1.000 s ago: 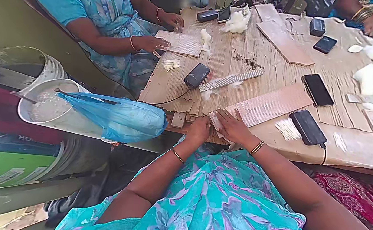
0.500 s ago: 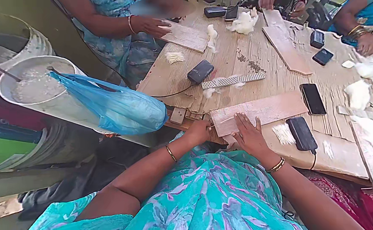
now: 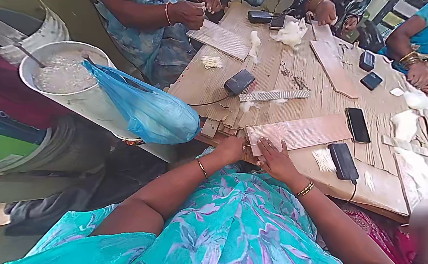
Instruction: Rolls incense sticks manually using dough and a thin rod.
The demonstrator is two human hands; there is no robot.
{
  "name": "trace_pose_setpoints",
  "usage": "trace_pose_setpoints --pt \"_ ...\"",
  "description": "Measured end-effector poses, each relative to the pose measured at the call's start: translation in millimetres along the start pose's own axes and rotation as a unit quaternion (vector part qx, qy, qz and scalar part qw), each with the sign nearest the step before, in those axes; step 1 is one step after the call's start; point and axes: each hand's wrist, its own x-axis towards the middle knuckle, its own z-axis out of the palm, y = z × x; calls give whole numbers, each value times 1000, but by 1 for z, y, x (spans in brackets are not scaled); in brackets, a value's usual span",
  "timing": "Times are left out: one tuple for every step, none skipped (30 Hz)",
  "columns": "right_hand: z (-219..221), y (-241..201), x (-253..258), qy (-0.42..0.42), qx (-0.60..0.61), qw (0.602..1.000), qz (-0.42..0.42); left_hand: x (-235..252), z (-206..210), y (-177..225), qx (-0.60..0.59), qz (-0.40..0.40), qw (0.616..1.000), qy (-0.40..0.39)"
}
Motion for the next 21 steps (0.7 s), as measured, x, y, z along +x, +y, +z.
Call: trace_pose_setpoints --pt "-1 0 -13 -9 -2 1000 -11 -1 1 2 -8 5 1000 -12" --pt "-4 1 -23 -18 0 1000 -23 -2 2 2 -13 16 1000 -20" --pt "-7 1 -32 -25 3 999 -31 -1 3 2 -13 29 999 -22" --pt "-10 3 -37 -24 2 999 -35 0 4 1 -12 40 999 -16" --pt "-12 5 -40 -13 1 999 -30 1 5 -1 -16 50 999 0" --pt "-12 7 -39 19 -5 1000 -15 3 6 -4 -23 57 998 23" --pt "-14 9 -35 49 -11 999 12 4 5 -6 -31 61 997 45" --pt "-16 10 -29 69 -10 996 50 4 4 -8 -39 61 995 62" --pt "-18 11 -19 88 -9 992 85 4 1 -8 -44 57 995 73" --pt "-19 10 -9 100 -3 989 109 3 -1 -9 -43 54 994 84" --pt "-17 10 2 108 2 987 118 3 -2 -9 -40 51 994 91" --pt "-12 10 12 121 0 987 109 2 -2 -9 -37 52 993 98" --pt "-7 10 22 124 0 988 90 3 -1 -9 -32 51 993 101" --pt "-3 9 31 111 1 991 72 3 0 -9 -25 45 994 100" --pt "0 7 38 92 0 994 53 4 1 -9 -16 40 994 97" --pt "2 5 43 76 0 997 34 5 2 -8 -7 34 995 93" --pt "3 2 46 65 -2 998 16 5 3 -8 -1 31 996 88" --pt "3 -1 47 51 0 999 2 5 4 -7 4 29 996 81" --pt "3 -4 45 38 4 999 -8 4 5 -8 6 31 997 76" --pt "2 -5 41 30 5 999 -16 5 7 -8 6 35 997 73" --pt "1 -5 35 17 10 1000 -23 5 8 -7 7 40 997 70"
